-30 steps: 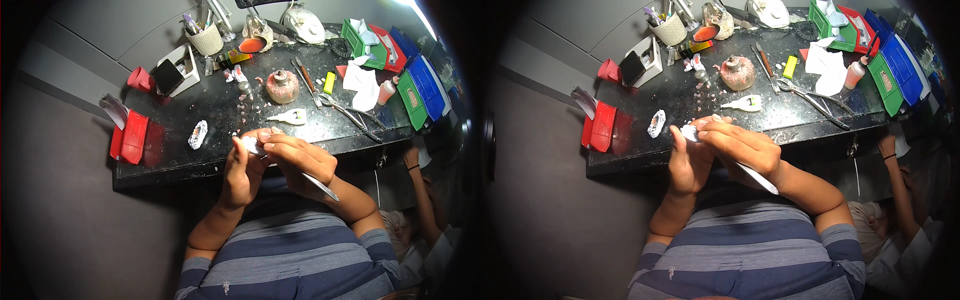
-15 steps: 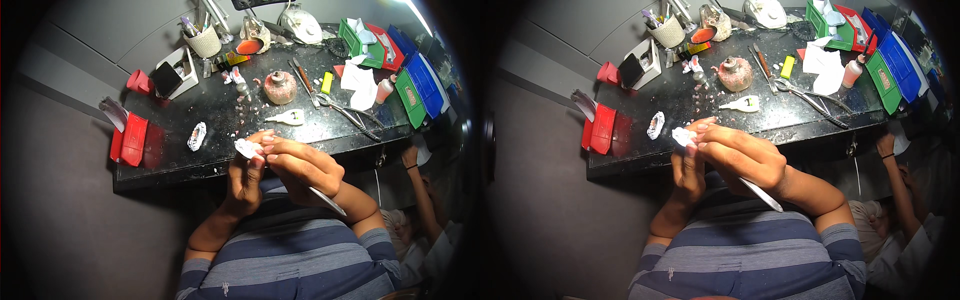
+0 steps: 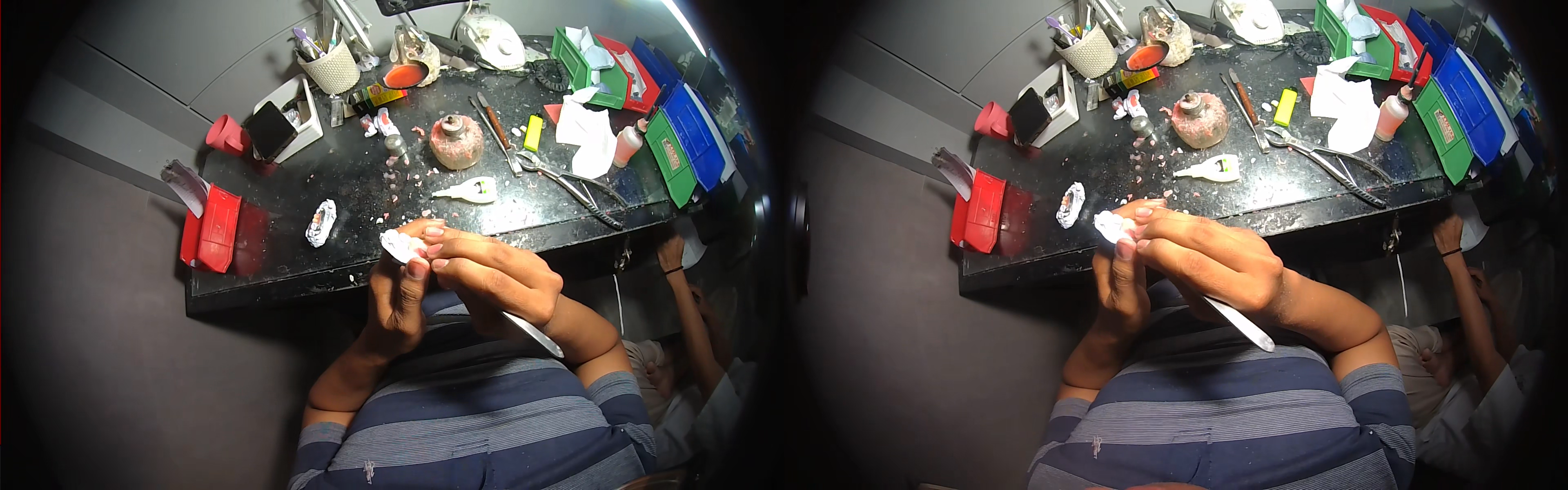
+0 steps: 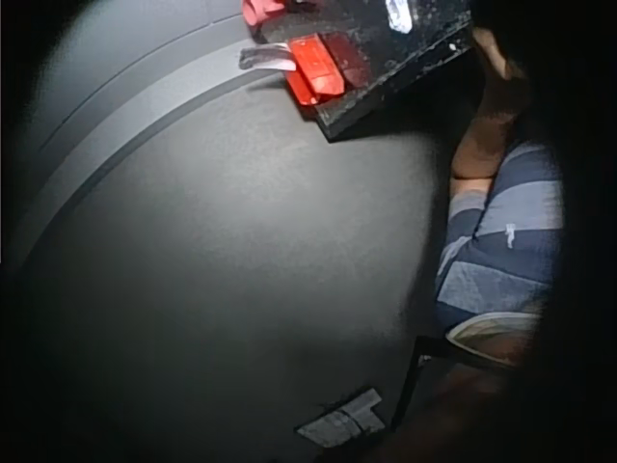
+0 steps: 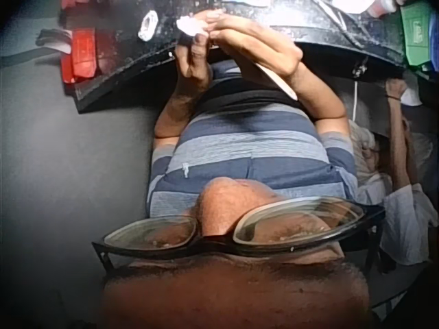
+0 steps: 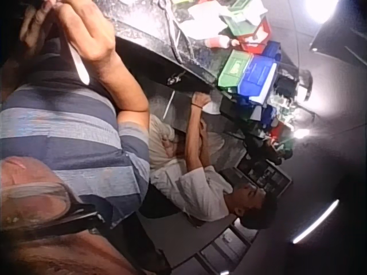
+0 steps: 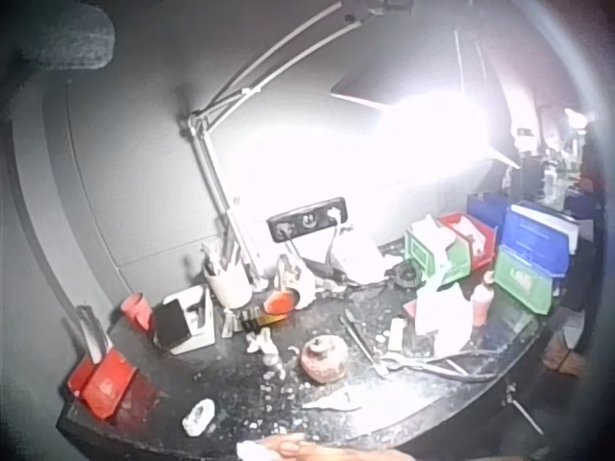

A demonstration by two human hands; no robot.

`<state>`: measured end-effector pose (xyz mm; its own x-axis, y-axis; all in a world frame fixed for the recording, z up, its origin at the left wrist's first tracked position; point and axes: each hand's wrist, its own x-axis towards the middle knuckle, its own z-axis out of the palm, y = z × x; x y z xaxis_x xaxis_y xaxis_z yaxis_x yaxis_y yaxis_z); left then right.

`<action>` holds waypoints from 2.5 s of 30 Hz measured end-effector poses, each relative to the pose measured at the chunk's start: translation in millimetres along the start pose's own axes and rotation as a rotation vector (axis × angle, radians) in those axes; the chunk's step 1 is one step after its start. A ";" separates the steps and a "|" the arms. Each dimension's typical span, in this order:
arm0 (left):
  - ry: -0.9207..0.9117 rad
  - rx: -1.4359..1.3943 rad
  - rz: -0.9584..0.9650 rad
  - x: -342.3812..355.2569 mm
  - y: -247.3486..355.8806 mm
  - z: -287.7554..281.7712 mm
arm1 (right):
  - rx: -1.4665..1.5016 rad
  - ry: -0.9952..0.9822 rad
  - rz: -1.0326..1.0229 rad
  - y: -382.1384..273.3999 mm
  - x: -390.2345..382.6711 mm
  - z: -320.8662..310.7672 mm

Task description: The person shapes a dental prosthesis on a model using a heated hand tool, places wrapped dental pieces into a blue container, and carves teeth on a plaster dental cast using a metal tool.

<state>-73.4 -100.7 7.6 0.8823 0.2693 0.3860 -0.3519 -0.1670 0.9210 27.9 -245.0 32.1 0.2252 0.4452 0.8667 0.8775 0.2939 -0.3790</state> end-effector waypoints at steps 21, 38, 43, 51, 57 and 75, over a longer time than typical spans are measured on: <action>-0.025 -0.175 -0.314 -4.1 18.0 -3.9 | 0.080 -0.046 0.092 -3.7 1.3 -8.2; -0.150 -0.375 -0.410 -3.5 5.9 -15.2 | 0.167 -0.126 0.235 -12.4 4.4 -18.2; -0.234 -0.663 -0.500 -6.1 -4.0 -21.6 | 0.181 -0.121 0.211 -5.7 7.6 -23.5; -0.259 -0.932 -0.667 -13.8 -10.0 -34.7 | 0.363 -0.081 0.229 -5.3 5.5 -20.1; -0.216 -0.975 -0.632 -11.7 -4.9 -25.3 | 0.320 -0.089 0.241 -3.4 -0.1 -16.2; -0.165 -0.939 -0.635 -12.3 -3.4 -23.8 | 0.402 -0.069 0.246 2.9 -1.8 -12.0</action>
<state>-90.6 -80.9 0.9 0.9900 -0.0879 -0.1105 0.1388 0.7473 0.6498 35.1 -255.1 33.3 0.3654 0.5936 0.7170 0.5648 0.4708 -0.6777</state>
